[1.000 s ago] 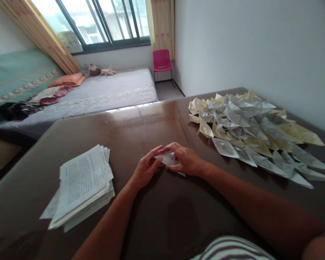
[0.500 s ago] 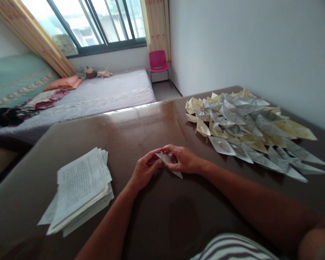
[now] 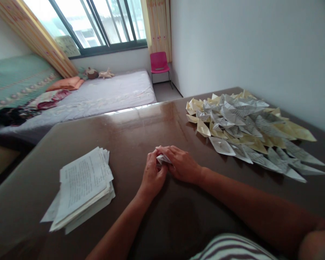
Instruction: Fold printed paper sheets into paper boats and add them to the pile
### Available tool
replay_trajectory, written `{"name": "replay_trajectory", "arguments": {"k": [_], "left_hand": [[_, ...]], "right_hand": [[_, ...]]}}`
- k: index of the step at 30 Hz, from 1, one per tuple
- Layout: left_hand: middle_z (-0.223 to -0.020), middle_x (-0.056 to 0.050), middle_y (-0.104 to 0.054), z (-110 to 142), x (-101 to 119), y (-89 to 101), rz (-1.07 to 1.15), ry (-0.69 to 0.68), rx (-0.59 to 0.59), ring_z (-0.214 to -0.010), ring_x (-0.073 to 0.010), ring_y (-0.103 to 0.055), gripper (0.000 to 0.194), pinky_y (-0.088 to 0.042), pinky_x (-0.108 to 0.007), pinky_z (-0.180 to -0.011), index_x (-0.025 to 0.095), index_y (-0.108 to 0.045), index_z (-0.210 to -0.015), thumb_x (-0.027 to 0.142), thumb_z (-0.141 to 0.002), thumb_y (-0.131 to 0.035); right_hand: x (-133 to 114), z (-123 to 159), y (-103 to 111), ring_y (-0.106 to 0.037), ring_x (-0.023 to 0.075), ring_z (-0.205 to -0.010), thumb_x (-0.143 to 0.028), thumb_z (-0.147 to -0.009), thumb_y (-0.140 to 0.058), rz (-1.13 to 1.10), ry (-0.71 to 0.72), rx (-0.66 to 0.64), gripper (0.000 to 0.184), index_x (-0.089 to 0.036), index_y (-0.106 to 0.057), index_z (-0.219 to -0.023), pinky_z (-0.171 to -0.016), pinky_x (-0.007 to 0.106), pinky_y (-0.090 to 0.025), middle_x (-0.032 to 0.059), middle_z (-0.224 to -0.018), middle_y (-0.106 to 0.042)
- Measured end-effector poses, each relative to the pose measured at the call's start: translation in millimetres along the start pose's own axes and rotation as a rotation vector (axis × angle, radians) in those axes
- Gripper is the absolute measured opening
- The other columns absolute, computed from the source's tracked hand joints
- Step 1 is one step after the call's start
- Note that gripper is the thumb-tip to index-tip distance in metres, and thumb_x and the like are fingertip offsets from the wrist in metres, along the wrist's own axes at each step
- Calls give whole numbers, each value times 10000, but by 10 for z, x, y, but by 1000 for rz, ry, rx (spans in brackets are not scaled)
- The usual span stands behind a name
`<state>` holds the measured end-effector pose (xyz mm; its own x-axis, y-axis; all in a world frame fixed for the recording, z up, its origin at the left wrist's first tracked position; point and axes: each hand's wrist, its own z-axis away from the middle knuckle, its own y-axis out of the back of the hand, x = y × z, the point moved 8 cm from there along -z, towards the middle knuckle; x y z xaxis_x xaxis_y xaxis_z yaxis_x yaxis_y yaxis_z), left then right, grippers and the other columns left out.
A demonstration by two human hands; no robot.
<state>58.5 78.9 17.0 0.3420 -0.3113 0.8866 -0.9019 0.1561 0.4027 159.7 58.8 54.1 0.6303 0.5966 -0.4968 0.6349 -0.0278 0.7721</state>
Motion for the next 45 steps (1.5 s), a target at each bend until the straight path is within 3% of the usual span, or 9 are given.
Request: {"name": "replay_trajectory", "arguments": {"k": [3,7,12,16,18,23,29,41,45], "left_hand": [[-1068,-73,-559,2,87,4,-127,-62,0,-903,-174,-564,504,-502,-301,-777,194,-499,-1276,78,-786,-488],[-1039,-64,-539,16,208,-22,-269,-129,-10,-833,-160,-542,568,-482,-302,-773,216,-459,-1315,46,-773,-474],[-935,-34,-516,-5,168,13,-276,-127,53,-785,-150,-511,521,-472,-275,-710,205,-444,-1282,79,-780,-507],[-849,1,-478,-58,116,105,-310,-143,99,-750,-138,-499,412,-461,-257,-688,207,-500,-1121,58,-737,-513],[-866,-4,-485,-85,121,146,-367,-170,107,-752,-140,-504,312,-454,-256,-677,204,-507,-1016,63,-738,-507],[-891,-22,-520,-132,79,120,-597,-221,-31,-784,-167,-521,163,-445,-287,-700,210,-515,-871,83,-777,-475],[-985,-35,-568,-76,0,91,-650,-303,-194,-914,-187,-539,180,-469,-309,-795,224,-577,-911,105,-820,-477],[-998,-41,-638,-14,26,143,-559,-375,-277,-936,-178,-566,284,-494,-324,-855,221,-674,-965,72,-805,-492],[-1001,-46,-661,-62,9,197,-549,-370,-201,-961,-176,-580,262,-494,-331,-882,211,-677,-958,101,-848,-466]], "right_hand": [[57,5,45,-447,235,-1226,-97,-751,-519,32,-90,73,710,-201,-288,-1415,-986,373,-443,104,-1352,-469],[215,11,10,-517,242,-1111,-147,-765,-551,60,-214,73,645,-203,-341,-1372,-879,364,-492,113,-1276,-498],[254,-8,-31,-544,202,-953,-75,-751,-506,-79,-153,109,569,-187,-399,-1299,-869,341,-469,71,-1043,-553],[293,-19,-11,-536,191,-908,-45,-711,-507,-123,-131,167,594,-191,-406,-1278,-819,304,-463,64,-1018,-527],[351,-24,-12,-537,187,-896,-56,-723,-512,-106,-146,178,518,-193,-436,-1218,-800,292,-453,62,-1013,-529],[490,-36,-83,-535,162,-867,-70,-775,-502,27,-166,25,231,-211,-539,-956,-755,253,-418,32,-971,-558],[526,-7,-37,-509,190,-963,-125,-787,-562,168,-76,-158,194,-226,-623,-941,-829,292,-397,33,-995,-595],[556,-10,38,-559,181,-936,-216,-832,-594,201,-46,-257,173,-268,-720,-939,-789,292,-410,23,-982,-653],[558,-4,39,-563,176,-919,-234,-842,-593,195,-43,-250,181,-285,-730,-948,-782,291,-416,21,-966,-660]]}}
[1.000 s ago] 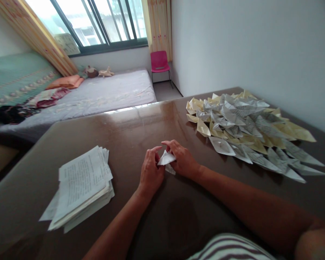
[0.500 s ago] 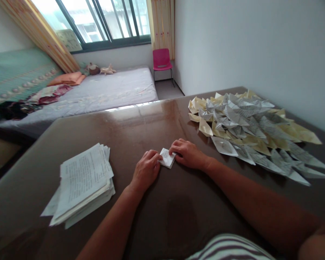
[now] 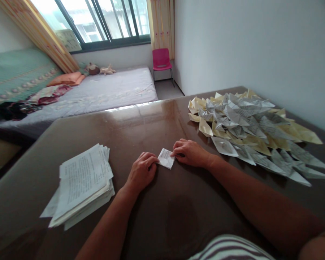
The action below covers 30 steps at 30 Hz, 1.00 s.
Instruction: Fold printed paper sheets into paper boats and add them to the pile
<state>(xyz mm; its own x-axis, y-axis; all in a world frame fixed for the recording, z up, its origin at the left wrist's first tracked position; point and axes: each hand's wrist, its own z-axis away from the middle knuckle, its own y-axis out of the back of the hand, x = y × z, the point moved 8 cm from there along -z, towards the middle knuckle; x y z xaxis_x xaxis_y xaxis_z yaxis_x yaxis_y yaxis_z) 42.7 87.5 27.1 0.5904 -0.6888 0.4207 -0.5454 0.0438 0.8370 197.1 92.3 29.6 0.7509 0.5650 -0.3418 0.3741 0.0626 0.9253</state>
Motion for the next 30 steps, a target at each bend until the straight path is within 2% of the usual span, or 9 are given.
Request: {"name": "replay_trajectory", "arguments": {"k": [2,4,7,10,13,16,19,26,30], "left_hand": [[-1165,-61,-642,-21,42,-30,-48,-27,0,-1122,-201,-535,312,-457,-369,-972,213,-631,-1136,150,-894,-445],[-1331,-59,-565,-30,105,-121,-114,-66,-76,-1274,-220,-441,385,-397,-411,-1049,229,-531,-1299,208,-930,-423],[-1425,-40,-482,-14,135,-229,-206,-67,-192,-1352,-228,-368,423,-336,-446,-1089,255,-451,-1377,277,-959,-387],[-1444,-18,-460,8,121,-253,-251,-42,-242,-1374,-237,-338,427,-301,-466,-1103,275,-436,-1388,305,-967,-373],[-1438,-11,-466,9,122,-229,-262,-37,-222,-1376,-247,-337,426,-297,-475,-1101,292,-446,-1381,309,-958,-395],[-1422,-17,-487,1,122,-193,-272,-28,-180,-1362,-252,-361,425,-292,-478,-1100,293,-465,-1369,315,-947,-422],[-1394,-16,-518,-1,118,-167,-289,-23,-164,-1336,-263,-397,409,-302,-484,-1089,297,-498,-1340,328,-935,-452],[-1352,-39,-556,23,123,-154,-334,-81,-147,-1317,-276,-411,376,-281,-488,-1102,275,-545,-1280,341,-910,-534],[-1252,-88,-592,16,136,-121,-327,-109,-102,-1237,-277,-464,372,-382,-442,-1033,241,-583,-1223,385,-881,-575]], "right_hand": [[-2,6,7,-563,176,-918,-220,-836,-595,-1,4,8,199,-293,-731,-962,-788,295,-419,22,-964,-660],[1,12,21,-562,178,-917,-201,-825,-598,-6,8,16,219,-293,-731,-972,-791,297,-424,24,-960,-658],[6,18,33,-563,174,-910,-161,-809,-589,-28,13,12,243,-281,-731,-966,-787,291,-430,24,-949,-656],[-3,14,35,-555,174,-942,-125,-828,-543,-30,-5,37,274,-254,-716,-996,-812,296,-431,37,-1002,-660],[-81,10,-21,-501,204,-1091,-124,-876,-483,36,14,54,395,-241,-602,-1233,-899,353,-400,66,-1216,-619],[-168,20,-141,-426,242,-1212,-144,-915,-440,125,58,-7,473,-217,-455,-1381,-937,406,-360,80,-1389,-513],[-192,45,-180,-410,253,-1241,-152,-929,-433,179,67,-48,464,-226,-444,-1387,-926,403,-345,73,-1425,-480],[-197,104,-76,-461,273,-1189,-152,-914,-473,236,18,-56,405,-249,-531,-1302,-874,412,-344,74,-1363,-545],[-212,93,-44,-473,278,-1166,-169,-908,-490,212,7,-45,350,-220,-577,-1243,-860,412,-352,104,-1315,-576]]}}
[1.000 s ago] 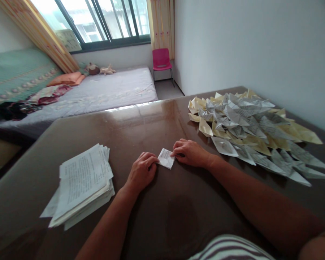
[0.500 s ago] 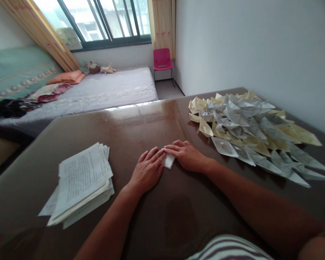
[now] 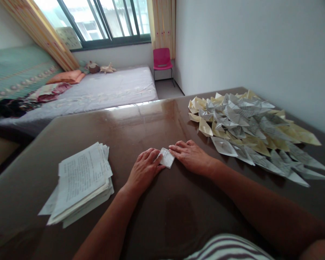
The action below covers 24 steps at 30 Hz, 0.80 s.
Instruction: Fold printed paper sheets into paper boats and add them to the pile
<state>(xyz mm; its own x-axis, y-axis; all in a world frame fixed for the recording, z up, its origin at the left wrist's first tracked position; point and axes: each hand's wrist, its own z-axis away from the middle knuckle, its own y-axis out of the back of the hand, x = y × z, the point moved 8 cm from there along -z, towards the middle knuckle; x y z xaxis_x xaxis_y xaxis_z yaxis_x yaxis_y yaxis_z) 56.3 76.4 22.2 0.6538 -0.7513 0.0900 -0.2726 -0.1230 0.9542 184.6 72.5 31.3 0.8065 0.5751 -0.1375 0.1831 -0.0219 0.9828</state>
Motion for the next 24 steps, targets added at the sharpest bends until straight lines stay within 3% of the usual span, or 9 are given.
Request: {"name": "replay_trajectory", "arguments": {"k": [4,9,12,18,24], "left_hand": [[-1101,-67,-637,-4,35,22,23,-70,12,-1096,-232,-534,296,-460,-368,-911,250,-601,-1180,361,-917,-520],[-1071,-58,-655,6,11,38,47,-69,29,-992,-193,-565,258,-474,-334,-855,239,-612,-1155,282,-950,-462],[-1037,-54,-661,5,-1,46,101,-57,37,-971,-181,-567,241,-482,-320,-847,242,-638,-1110,263,-944,-465],[-1000,-43,-661,-9,-118,20,216,89,40,-947,-186,-554,207,-492,-321,-829,244,-677,-989,304,-929,-488],[-977,-13,-681,-10,-263,-35,326,224,36,-946,-187,-566,189,-482,-322,-828,260,-663,-999,342,-911,-516]], "right_hand": [[5,-32,54,-478,258,-1143,-201,-870,-548,-83,6,-2,335,-220,-598,-1201,-874,397,-359,99,-1246,-609],[14,-68,96,-489,244,-1111,-303,-814,-642,-186,46,26,380,-230,-609,-1185,-888,392,-380,84,-1182,-623],[67,-83,56,-516,212,-1057,-260,-810,-651,-245,69,61,280,-237,-662,-1088,-897,367,-396,68,-1108,-642],[234,-99,-58,-564,156,-913,-268,-905,-556,-435,91,109,172,-237,-715,-962,-828,292,-439,42,-973,-676],[321,-140,-143,-568,151,-870,-249,-909,-539,-465,-68,145,165,-211,-700,-913,-809,275,-428,34,-909,-682]]}}
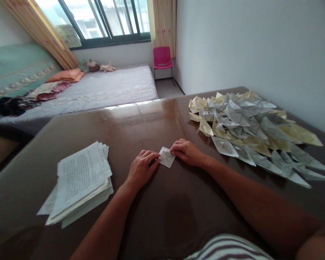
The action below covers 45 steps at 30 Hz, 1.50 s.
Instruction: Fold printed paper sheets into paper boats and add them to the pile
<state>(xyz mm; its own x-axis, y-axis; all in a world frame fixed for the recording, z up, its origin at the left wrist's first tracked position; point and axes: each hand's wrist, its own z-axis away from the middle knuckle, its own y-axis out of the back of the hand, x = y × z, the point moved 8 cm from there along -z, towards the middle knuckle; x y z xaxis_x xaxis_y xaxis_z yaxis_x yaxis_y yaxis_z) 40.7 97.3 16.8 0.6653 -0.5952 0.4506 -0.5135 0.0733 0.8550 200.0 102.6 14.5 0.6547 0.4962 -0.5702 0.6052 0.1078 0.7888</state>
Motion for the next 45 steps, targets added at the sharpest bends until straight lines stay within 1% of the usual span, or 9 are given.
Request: {"name": "replay_trajectory", "arguments": {"k": [7,11,19,23,27,30,34,41,45], "left_hand": [[-944,-1,-684,-26,-132,10,28,153,46,-881,-167,-602,232,-482,-286,-768,275,-652,-1050,354,-934,-468],[-929,-3,-682,-53,-83,-1,-84,168,62,-857,-179,-593,225,-469,-285,-735,286,-641,-1062,338,-936,-463],[-965,-20,-639,-92,63,-60,-365,183,-35,-953,-208,-536,234,-430,-293,-745,295,-603,-1104,304,-953,-425],[-941,-22,-597,-72,124,-85,-469,140,-88,-921,-210,-507,313,-408,-293,-711,367,-543,-1241,319,-957,-423],[-959,-24,-573,-47,173,-118,-524,82,-149,-895,-209,-485,378,-397,-298,-707,412,-501,-1292,284,-937,-474],[-982,-34,-571,-9,218,-103,-560,45,-169,-917,-218,-481,403,-405,-314,-718,381,-490,-1311,251,-930,-481],[-1043,-57,-577,66,283,-61,-596,17,-198,-988,-235,-481,423,-422,-327,-724,333,-476,-1331,220,-924,-481],[-1209,-100,-563,161,427,-34,-661,38,-239,-1128,-259,-479,389,-463,-350,-757,215,-518,-1286,131,-912,-448],[-1157,-112,-597,164,462,-30,-664,35,-233,-1114,-262,-508,327,-477,-364,-776,161,-582,-1183,94,-890,-453]], "right_hand": [[61,-29,-24,-579,159,-841,-268,-894,-544,60,-206,21,132,-209,-661,-906,-761,270,-404,30,-872,-673],[47,-23,0,-574,152,-800,-258,-866,-568,75,-280,49,108,-222,-605,-960,-705,255,-375,12,-843,-664],[-58,-35,-24,-545,164,-833,-226,-864,-530,213,-245,15,107,-250,-626,-904,-712,271,-330,2,-842,-651],[-64,-32,-34,-543,169,-883,-254,-905,-489,250,-241,3,147,-255,-634,-924,-735,277,-331,9,-880,-644],[-105,-17,-11,-538,178,-938,-306,-948,-449,327,-229,-46,206,-266,-649,-974,-744,286,-335,27,-951,-638],[-208,22,32,-532,206,-963,-323,-955,-447,453,-172,-117,227,-271,-666,-980,-725,306,-337,47,-1007,-631],[-383,101,54,-531,239,-968,-236,-944,-451,607,-103,-209,236,-258,-629,-1097,-719,344,-348,76,-1059,-629],[-543,206,-59,-521,265,-1012,-128,-923,-410,696,-172,-279,334,-133,-554,-1225,-739,388,-393,159,-1155,-594],[-528,178,-54,-516,260,-1000,-121,-904,-436,670,-201,-269,281,-137,-606,-1128,-727,374,-400,152,-1118,-608]]}}
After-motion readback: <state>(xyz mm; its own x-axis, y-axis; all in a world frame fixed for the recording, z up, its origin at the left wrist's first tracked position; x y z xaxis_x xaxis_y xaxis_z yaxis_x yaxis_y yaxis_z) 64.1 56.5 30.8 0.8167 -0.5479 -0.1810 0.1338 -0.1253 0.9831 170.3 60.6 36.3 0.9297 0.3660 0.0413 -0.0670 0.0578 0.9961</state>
